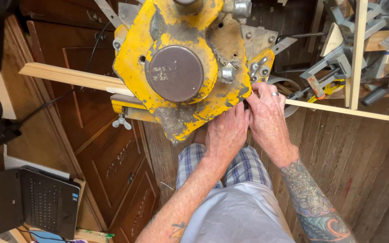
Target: Preparing and processing thin wood strips by clamping, marking, and feeding them into a woodworking machine
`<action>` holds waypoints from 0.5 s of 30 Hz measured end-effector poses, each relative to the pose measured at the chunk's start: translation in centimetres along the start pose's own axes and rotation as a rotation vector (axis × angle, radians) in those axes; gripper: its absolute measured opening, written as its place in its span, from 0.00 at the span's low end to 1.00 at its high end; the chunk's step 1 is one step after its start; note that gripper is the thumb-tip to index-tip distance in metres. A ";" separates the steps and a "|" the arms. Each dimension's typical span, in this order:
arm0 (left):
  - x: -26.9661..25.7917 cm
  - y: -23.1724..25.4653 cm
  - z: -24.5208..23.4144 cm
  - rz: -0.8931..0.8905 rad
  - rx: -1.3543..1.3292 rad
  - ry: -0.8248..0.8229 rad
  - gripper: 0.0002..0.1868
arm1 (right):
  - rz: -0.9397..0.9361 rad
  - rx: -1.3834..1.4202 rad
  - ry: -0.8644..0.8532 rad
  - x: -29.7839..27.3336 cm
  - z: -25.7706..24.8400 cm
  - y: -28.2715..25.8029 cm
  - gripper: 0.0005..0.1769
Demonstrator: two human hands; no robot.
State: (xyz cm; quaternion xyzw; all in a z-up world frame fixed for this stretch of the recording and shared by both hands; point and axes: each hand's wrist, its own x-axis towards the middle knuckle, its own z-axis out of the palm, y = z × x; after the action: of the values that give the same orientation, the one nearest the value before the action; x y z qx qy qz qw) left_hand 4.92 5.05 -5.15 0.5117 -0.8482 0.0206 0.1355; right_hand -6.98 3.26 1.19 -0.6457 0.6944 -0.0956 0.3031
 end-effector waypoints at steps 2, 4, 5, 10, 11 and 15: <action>0.7 -0.3 -0.6 -0.007 0.013 -0.008 0.14 | -0.005 -0.023 0.012 0.2 0.1 0.1 0.16; 0.9 -0.5 -1.3 -0.019 0.023 -0.025 0.14 | -0.007 -0.045 0.013 0.1 0.3 -0.1 0.15; 1.1 -0.6 -1.5 -0.023 0.030 -0.036 0.13 | -0.001 -0.043 0.018 0.1 0.2 -0.1 0.15; 1.3 -0.9 -1.9 -0.035 0.000 -0.064 0.13 | 0.013 -0.038 0.020 0.3 0.2 -0.2 0.16; 1.3 -0.9 -2.0 -0.043 -0.023 -0.075 0.13 | 0.020 -0.050 0.016 0.3 0.2 -0.3 0.16; 0.8 -0.6 -1.3 -0.038 0.011 -0.066 0.15 | 0.000 -0.081 0.031 0.2 0.8 0.2 0.14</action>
State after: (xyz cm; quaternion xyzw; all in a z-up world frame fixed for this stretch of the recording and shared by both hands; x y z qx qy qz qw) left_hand 5.32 4.29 -3.74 0.5287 -0.8423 0.0059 0.1050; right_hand -6.74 3.27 0.34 -0.6560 0.7021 -0.0774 0.2658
